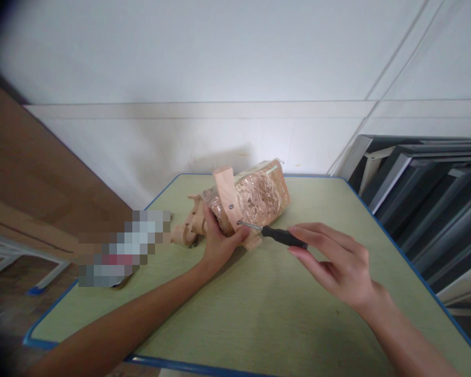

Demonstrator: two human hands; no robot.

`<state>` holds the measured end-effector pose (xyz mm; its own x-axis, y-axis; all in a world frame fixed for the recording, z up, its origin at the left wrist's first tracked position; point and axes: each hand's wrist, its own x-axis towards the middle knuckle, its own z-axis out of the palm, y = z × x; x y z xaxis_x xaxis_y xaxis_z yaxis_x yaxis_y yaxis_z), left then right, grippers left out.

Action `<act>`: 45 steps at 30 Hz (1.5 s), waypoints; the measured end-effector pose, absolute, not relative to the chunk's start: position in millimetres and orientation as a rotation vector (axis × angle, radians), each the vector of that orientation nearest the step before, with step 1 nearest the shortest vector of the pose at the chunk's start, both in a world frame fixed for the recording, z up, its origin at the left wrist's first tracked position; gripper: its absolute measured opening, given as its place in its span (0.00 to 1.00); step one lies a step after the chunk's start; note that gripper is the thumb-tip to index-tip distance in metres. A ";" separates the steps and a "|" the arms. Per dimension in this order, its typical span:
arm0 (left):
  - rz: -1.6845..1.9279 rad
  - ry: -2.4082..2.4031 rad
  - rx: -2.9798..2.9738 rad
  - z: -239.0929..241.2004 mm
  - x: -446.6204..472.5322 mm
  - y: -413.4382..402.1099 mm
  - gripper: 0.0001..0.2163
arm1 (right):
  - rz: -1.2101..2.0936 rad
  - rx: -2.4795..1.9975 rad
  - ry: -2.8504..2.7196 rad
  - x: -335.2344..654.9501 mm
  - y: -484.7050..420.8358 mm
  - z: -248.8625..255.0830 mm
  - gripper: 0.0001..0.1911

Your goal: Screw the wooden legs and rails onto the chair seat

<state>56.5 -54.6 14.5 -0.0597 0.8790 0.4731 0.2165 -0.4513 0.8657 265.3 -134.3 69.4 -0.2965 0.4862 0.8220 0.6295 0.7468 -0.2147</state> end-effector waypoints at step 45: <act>1.582 1.194 1.618 16.1 57.6 -54.4 0.44 | -0.326 -0.886 -1.995 267.6 -133.3 71.2 0.15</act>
<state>57.6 -54.4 16.1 -0.1009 0.8819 0.4605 0.2011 -0.4352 0.8776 267.6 -133.3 71.2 -0.3372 0.4594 0.8217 0.6974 0.7082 -0.1097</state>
